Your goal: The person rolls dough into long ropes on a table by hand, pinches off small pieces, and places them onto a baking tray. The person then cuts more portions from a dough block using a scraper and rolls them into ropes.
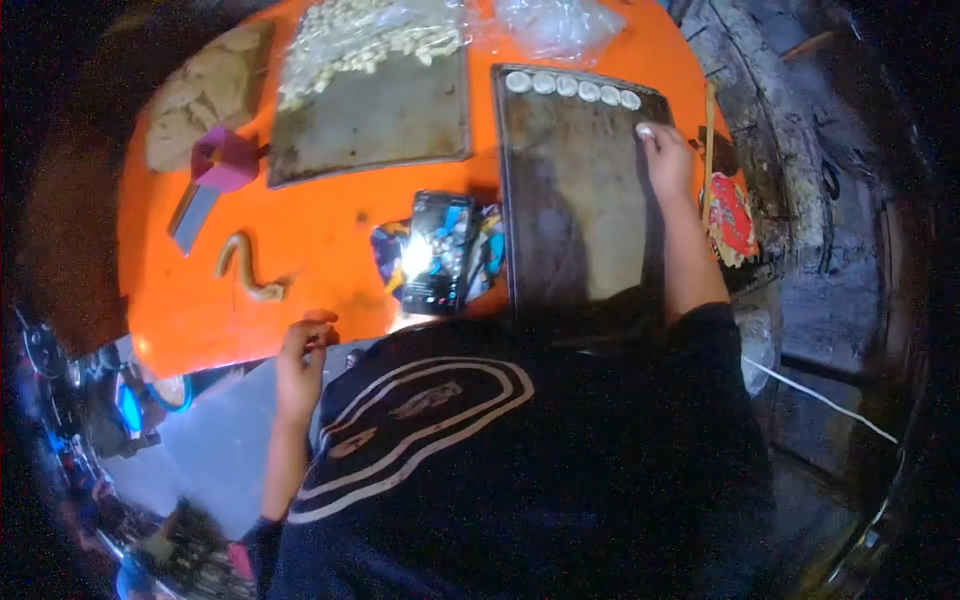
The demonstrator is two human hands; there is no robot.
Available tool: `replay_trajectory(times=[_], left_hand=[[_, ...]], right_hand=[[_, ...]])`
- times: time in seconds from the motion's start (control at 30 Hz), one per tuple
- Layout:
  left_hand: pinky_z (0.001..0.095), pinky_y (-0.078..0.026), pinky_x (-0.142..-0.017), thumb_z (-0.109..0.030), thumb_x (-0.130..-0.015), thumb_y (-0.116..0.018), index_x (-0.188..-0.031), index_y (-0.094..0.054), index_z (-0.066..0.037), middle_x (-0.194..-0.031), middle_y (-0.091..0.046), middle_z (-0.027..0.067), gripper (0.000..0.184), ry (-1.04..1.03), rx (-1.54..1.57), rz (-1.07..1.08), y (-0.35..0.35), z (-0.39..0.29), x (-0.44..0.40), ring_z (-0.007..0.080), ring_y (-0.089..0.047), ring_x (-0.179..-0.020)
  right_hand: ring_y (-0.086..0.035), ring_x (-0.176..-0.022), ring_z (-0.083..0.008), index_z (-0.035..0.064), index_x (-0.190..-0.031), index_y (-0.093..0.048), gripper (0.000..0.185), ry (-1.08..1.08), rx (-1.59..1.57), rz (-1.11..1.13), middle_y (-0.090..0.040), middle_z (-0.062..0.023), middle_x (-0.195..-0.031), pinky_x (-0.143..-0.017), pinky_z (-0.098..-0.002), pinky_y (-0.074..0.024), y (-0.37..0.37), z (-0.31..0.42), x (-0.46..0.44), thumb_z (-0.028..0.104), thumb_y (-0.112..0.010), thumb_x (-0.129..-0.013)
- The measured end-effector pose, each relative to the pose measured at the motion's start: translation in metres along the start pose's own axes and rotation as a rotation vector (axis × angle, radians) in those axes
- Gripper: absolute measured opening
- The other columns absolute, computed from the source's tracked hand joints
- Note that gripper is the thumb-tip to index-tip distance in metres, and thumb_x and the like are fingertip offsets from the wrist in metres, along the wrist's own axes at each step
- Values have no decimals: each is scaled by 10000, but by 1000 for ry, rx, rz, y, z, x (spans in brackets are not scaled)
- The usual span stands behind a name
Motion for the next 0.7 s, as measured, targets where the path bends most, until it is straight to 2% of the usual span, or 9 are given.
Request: replay_trajectory(times=[0.03,0.2,0.33,0.43,0.47,0.53,0.6,0.67,0.7], left_hand=[[256,-456,-695,108,-752,-441,-937,-509,-7,-1017,-576,90,228,24,-10,-11,1,1,2,177,-567,-762],[263,-455,-701,120,-732,-453,-932,-505,-8,-1003,-576,95,243,43,-18,-35,0,-9,3,181,-574,-778],[261,-451,-705,125,-729,-458,-933,-506,-13,-993,-575,99,250,51,-55,-13,4,-6,3,185,-576,-789],[256,-446,-709,115,-733,-464,-923,-529,-13,-996,-575,102,238,43,-59,7,15,-2,3,185,-555,-813],[256,-446,-709,115,-733,-464,-923,-529,-13,-996,-575,102,238,37,-66,7,24,2,0,185,-555,-813],[273,-436,-729,92,-724,-488,-936,-547,-4,-1003,-577,104,240,-183,-179,-53,44,3,-7,203,-535,-823],[280,-434,-737,80,-720,-497,-944,-548,-2,-1004,-576,105,243,-206,-222,-62,72,24,-15,212,-532,-823],[295,-429,-753,55,-714,-516,-960,-551,3,-1006,-576,108,254,-216,-320,-88,110,47,-23,229,-528,-823],[302,-427,-761,43,-710,-525,-968,-552,5,-1008,-576,110,261,-229,-372,-106,128,55,-31,238,-526,-823]], right_hand=[[-584,-764,-279,64,-963,-631,205,137,5,-21,-620,-85,-908,-688,-337,-472,-5,-10,-14,115,-566,-775],[-584,-790,-295,92,-966,-631,209,68,305,70,-627,-95,-908,-715,-344,-461,-28,-56,-68,117,-533,-783],[-575,-817,-277,71,-981,-614,215,8,84,54,-618,-98,-931,-742,-336,-454,-35,19,-40,114,-504,-801],[-566,-843,-259,51,-996,-597,223,-86,-126,13,-609,-102,-954,-768,-329,-446,-26,-5,-50,111,-475,-819],[-563,-851,-253,44,-1001,-592,226,-119,-191,-21,-606,-103,-961,-776,-327,-444,-11,13,-49,110,-466,-825],[-557,-869,-242,31,-1011,-581,233,-181,-302,-97,-600,-105,-977,-794,-322,-439,1,60,-24,108,-446,-838],[-552,-886,-230,17,-1021,-569,240,-245,-400,-177,-594,-107,-992,-811,-317,-434,19,125,4,107,-427,-850],[-546,-866,-177,31,-940,-574,197,-103,-655,-33,-596,-74,-974,-800,-284,-431,5,221,70,20,-472,-772],[-541,-891,-183,34,-968,-586,198,-44,-724,120,-598,-77,-989,-821,-292,-423,-16,261,105,54,-487,-798]])
Point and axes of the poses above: each hand's wrist, its own x-axis away from the middle knuckle, its own y-axis out of the back of the hand, z = x × y, the point moved 4 cm from there along -x, towards the middle knuckle
